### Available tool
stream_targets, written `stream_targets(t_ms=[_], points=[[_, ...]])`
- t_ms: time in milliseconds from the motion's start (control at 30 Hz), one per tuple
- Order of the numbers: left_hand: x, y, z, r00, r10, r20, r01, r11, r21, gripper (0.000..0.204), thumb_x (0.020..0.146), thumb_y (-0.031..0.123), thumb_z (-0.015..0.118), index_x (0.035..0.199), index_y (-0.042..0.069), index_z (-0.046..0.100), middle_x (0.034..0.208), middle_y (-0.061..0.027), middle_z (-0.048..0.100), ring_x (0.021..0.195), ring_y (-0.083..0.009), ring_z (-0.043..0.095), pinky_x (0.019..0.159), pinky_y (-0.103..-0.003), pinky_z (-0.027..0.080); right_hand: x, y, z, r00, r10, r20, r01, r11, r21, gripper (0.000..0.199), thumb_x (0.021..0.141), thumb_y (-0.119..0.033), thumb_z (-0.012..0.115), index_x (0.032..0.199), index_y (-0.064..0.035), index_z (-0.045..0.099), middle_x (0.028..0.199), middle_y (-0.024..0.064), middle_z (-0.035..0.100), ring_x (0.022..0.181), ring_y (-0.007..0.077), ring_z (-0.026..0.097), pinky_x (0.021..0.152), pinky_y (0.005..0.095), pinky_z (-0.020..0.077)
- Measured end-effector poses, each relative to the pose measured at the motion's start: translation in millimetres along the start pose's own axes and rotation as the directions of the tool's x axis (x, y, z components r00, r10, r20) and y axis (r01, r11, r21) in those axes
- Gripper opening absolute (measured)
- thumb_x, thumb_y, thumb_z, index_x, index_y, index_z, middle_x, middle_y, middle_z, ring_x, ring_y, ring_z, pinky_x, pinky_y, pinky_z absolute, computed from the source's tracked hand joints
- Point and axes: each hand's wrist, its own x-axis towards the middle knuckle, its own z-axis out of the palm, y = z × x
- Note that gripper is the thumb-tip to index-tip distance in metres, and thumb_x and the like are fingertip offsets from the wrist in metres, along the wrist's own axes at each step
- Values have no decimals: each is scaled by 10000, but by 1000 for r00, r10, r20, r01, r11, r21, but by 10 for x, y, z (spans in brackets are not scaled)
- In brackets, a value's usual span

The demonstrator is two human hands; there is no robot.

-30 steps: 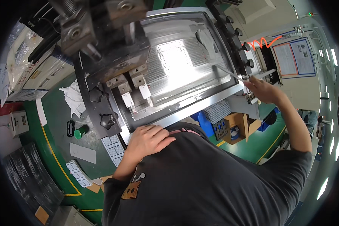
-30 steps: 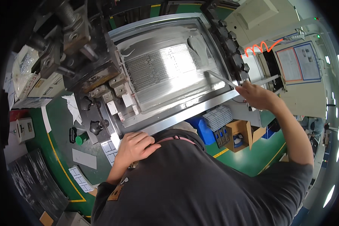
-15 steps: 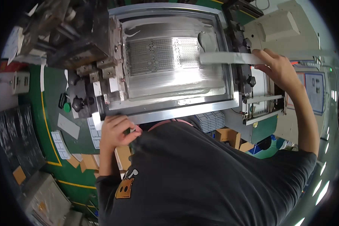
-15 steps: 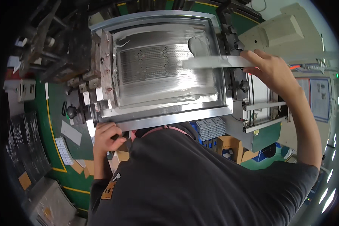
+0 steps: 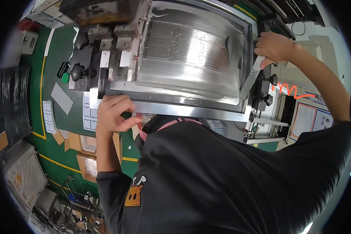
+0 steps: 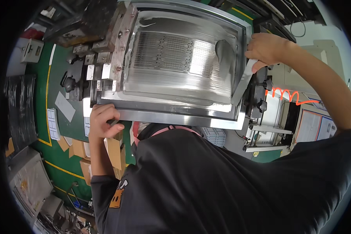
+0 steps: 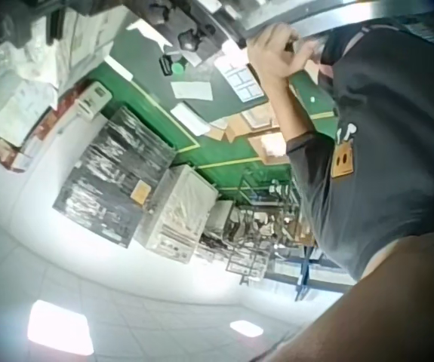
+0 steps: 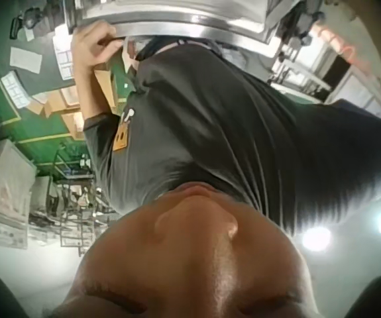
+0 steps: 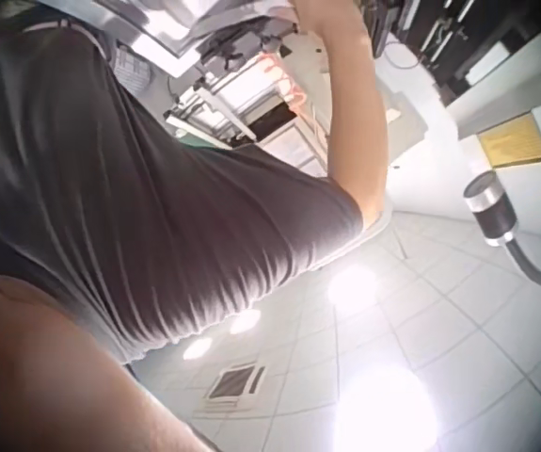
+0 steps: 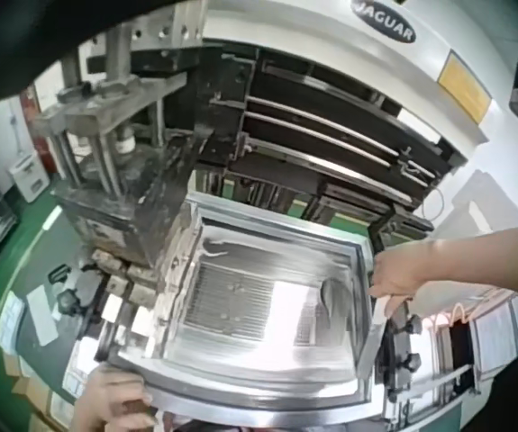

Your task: Operating a machine to process or inspect sheets of electronic components in a production environment.

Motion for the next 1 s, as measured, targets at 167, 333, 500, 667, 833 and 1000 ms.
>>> stream_targets(t_ms=[167,333,500,667,833,1000], points=[[-19,34,31,999,-7,-41,9,999,33,524,751,557,640,606,89,456,548,-23,406,473,-223,455,480,-321,307,330,156,124,960,-37,278,45,999,-23,586,779,-628,522,849,-52,605,814,101,626,863,318,568,800,390,445],[-2,23,5,999,-7,-34,9,998,55,539,743,589,629,603,101,450,554,-15,410,486,-219,465,505,-320,309,547,140,284,909,-88,407,88,996,18,643,791,-657,508,861,-27,616,790,133,653,827,343,606,772,410,460],[45,0,-38,998,52,-24,-49,994,102,508,652,539,726,601,111,458,566,2,464,493,-213,511,466,-307,364,594,88,228,885,-100,455,106,994,12,681,808,-689,461,832,-25,613,706,135,644,735,359,625,713,432,475],[27,-11,-32,993,105,-46,-98,986,132,537,643,580,711,597,112,451,566,-3,448,487,-202,502,446,-309,353,643,-73,83,863,-102,494,102,994,27,672,853,-668,424,865,-23,614,724,138,653,753,368,625,703,450,483],[32,-19,-37,988,155,2,-154,981,118,553,689,599,676,595,106,442,557,-6,428,469,-209,481,429,-310,334,668,-227,6,899,-60,434,20,995,95,684,849,-677,414,838,-24,614,696,149,637,744,372,622,699,456,479],[19,-56,-26,981,195,23,-196,979,58,554,689,592,684,587,106,439,542,-7,413,454,-214,469,413,-313,337,734,-408,-68,943,-4,333,-53,986,161,698,835,-691,412,819,-22,609,667,152,623,739,379,621,709,458,475]])
